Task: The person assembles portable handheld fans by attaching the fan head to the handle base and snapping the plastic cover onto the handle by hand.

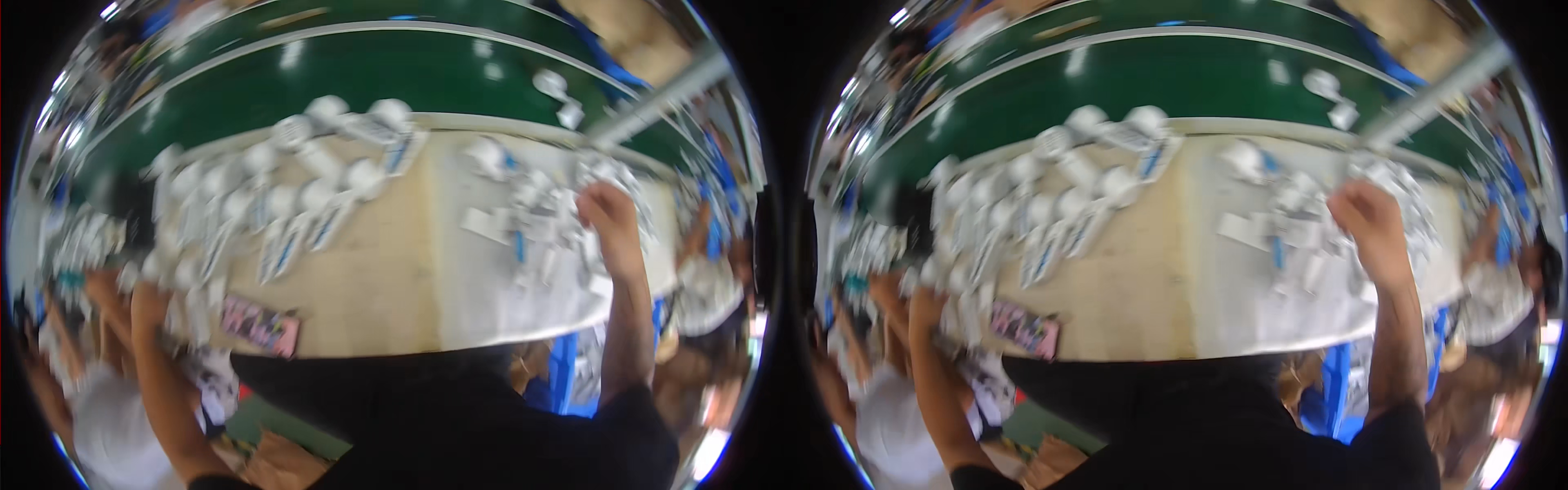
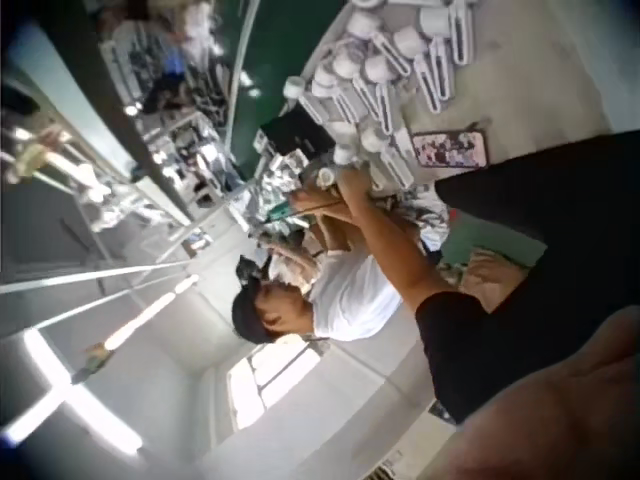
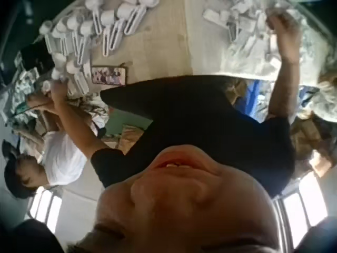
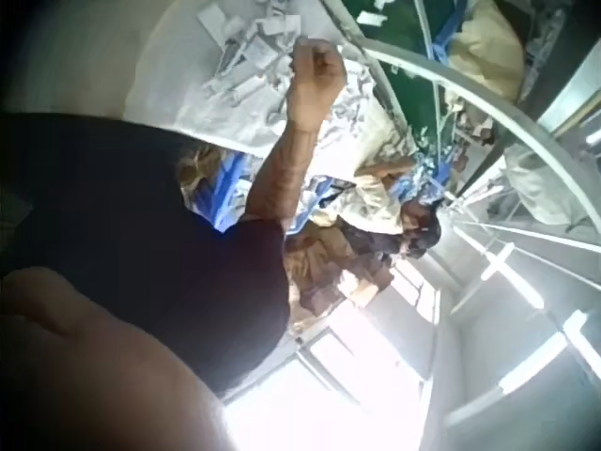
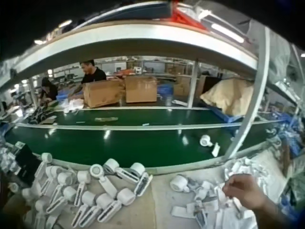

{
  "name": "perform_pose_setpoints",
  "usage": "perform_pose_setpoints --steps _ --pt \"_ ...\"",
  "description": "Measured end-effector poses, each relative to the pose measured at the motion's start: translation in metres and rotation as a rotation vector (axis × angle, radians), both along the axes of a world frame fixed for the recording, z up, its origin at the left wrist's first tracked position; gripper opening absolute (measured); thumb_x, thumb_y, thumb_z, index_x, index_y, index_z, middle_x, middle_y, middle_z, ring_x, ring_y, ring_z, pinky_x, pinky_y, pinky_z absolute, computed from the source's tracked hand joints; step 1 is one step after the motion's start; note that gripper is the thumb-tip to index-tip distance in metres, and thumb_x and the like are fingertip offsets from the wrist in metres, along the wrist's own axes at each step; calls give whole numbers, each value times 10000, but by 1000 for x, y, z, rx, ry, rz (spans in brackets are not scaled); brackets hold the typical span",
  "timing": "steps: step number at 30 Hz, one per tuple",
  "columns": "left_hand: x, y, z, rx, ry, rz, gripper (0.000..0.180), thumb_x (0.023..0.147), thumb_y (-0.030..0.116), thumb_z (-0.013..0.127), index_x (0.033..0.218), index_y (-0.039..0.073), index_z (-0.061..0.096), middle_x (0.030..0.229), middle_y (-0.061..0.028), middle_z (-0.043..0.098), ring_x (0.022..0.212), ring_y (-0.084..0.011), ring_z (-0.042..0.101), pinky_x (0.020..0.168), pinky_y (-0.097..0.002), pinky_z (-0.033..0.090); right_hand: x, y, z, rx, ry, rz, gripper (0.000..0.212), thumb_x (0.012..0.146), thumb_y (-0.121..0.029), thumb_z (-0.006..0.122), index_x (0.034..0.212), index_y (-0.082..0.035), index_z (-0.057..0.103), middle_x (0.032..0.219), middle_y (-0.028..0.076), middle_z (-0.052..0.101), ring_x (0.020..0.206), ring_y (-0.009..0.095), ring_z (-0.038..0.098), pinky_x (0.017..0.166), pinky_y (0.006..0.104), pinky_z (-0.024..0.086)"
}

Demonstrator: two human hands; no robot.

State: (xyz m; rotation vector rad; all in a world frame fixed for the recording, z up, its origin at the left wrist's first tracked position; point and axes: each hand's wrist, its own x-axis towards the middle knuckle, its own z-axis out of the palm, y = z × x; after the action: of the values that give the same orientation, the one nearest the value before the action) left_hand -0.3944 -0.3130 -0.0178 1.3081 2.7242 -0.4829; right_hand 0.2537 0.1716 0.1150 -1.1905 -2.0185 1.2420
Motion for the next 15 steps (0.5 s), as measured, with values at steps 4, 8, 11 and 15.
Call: perform_pose_setpoints --steps 4,8,11,15 --pt "10 -11 9 263 -116 56 317 816 220 699 958 -59 652 959 -301 623 937 -498 571 829 -555 437 16 67 0 82 -153 -54 151 945 -172 661 907 -25 654 753 -32 590 664 53 505 592 223 398" --pt "18 7 23 223 -220 261 278 823 200 688 924 -56 651 919 -285 627 921 -485 588 807 -512 457 6 150 -11 260 -368 56 168 911 -184 688 943 -22 659 756 0 630 695 72 572 626 244 459" --pt "37 18 21 365 -194 284 271 847 199 672 929 -58 646 860 -270 626 870 -446 624 770 -474 469 -18 223 -33 559 -569 -2 249 846 -208 724 1035 -62 655 799 88 683 753 220 675 708 338 527" --pt "52 -7 5 564 -92 383 302 867 254 688 919 -42 647 763 -196 627 714 -318 629 705 -438 478 -55 311 -76 830 -669 72 709 799 -248 760 1419 -169 425 1253 247 583 1136 438 584 964 472 488"
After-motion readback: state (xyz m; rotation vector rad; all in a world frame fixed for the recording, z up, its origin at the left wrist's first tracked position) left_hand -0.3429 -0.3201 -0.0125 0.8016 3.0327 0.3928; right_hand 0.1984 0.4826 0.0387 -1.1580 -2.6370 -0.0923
